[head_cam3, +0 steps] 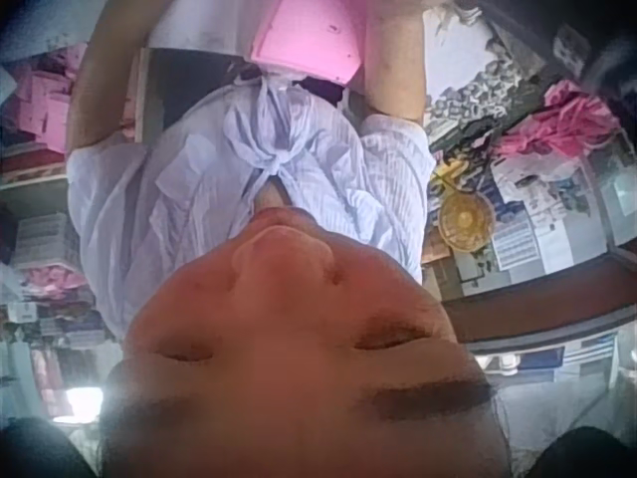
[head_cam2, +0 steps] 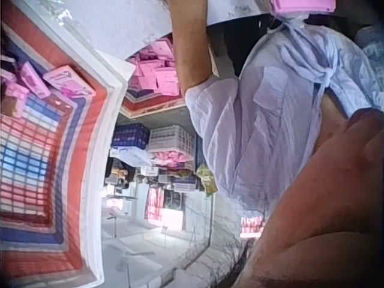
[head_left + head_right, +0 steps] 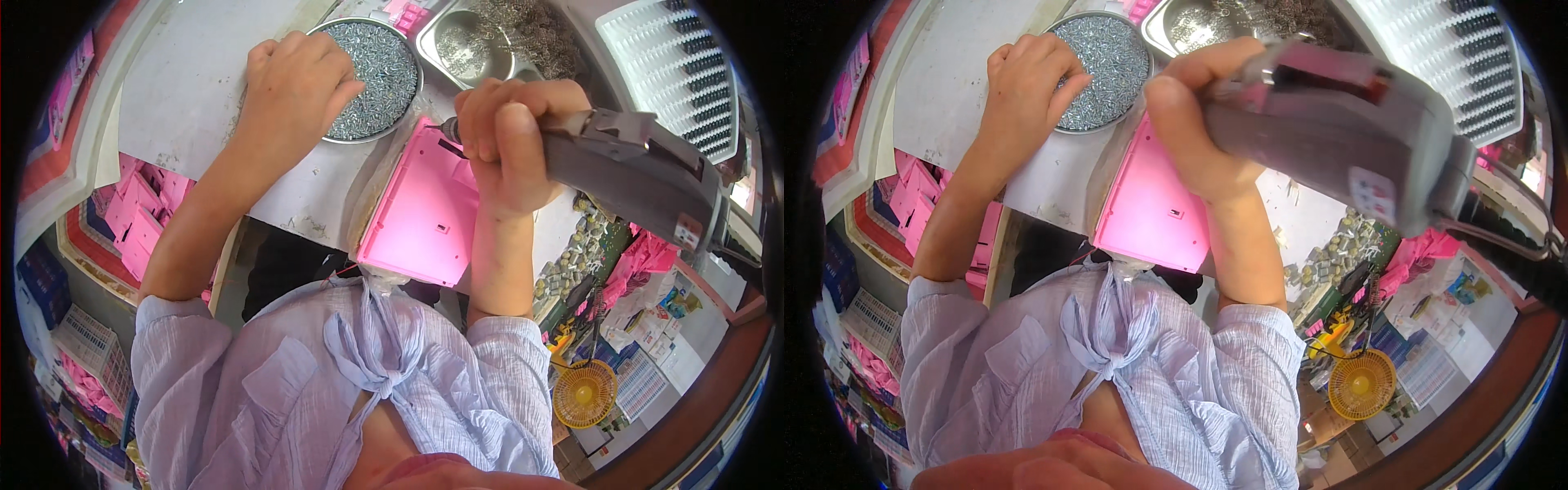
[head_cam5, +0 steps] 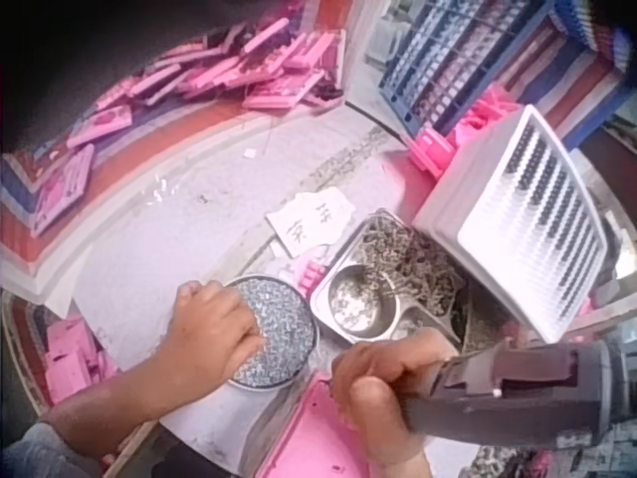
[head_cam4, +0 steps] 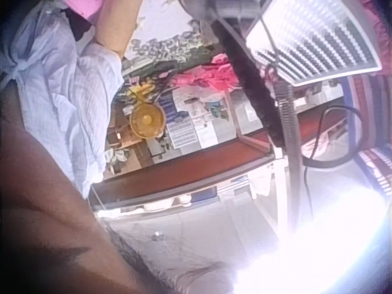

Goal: Assembling, soldering, and screwing together components of a pink electronic device.

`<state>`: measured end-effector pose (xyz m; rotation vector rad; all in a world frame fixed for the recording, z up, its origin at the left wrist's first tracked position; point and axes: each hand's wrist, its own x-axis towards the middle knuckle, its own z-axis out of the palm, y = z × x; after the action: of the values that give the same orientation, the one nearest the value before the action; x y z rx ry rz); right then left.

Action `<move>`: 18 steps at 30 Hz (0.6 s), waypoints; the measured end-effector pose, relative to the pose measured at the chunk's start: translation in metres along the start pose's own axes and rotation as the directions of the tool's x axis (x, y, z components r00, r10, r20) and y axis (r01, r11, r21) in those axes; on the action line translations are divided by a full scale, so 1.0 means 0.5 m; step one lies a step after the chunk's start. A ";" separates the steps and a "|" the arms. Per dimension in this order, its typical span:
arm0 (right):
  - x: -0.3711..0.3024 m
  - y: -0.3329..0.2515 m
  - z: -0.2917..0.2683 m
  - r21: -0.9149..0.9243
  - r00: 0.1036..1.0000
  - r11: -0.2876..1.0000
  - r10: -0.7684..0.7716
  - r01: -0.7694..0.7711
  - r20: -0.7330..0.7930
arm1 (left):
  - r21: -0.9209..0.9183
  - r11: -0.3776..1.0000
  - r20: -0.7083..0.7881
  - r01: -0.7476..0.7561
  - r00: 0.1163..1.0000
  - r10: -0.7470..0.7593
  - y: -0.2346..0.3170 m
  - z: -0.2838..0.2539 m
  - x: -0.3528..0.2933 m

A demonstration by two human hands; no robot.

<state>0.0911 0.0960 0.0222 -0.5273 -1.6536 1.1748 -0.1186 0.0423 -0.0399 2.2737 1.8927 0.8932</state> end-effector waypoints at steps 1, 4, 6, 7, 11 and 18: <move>0.001 0.003 0.004 -0.014 1.000 1.000 -0.018 0.018 0.025 | 0.023 1.000 0.002 0.002 1.000 -0.002 -0.002 0.004 0.000; 0.002 0.005 0.009 -0.064 0.998 0.998 -0.016 0.021 0.064 | 0.001 1.000 -0.007 -0.008 1.000 0.008 0.004 0.005 0.005; 0.003 -0.002 0.008 -0.045 0.999 0.999 0.017 -0.015 0.047 | -0.046 0.999 0.032 -0.005 0.999 0.007 -0.004 0.005 0.002; 0.004 -0.009 0.008 -0.005 0.999 1.000 0.023 -0.023 0.037 | -0.070 0.998 0.051 -0.005 0.999 0.008 -0.008 0.004 0.003; -0.004 -0.058 0.003 0.254 0.996 0.967 0.009 -0.032 0.088 | -0.277 0.959 0.153 0.066 0.988 -0.023 0.005 -0.025 -0.006; -0.035 -0.029 0.011 0.076 0.995 0.996 0.045 -0.052 0.094 | -0.336 0.930 -0.021 -0.151 0.988 0.153 0.059 -0.028 -0.036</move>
<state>0.0961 0.0737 0.0264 -0.4722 -1.6729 1.3119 -0.1002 0.0140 -0.0240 2.2265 1.4382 1.1277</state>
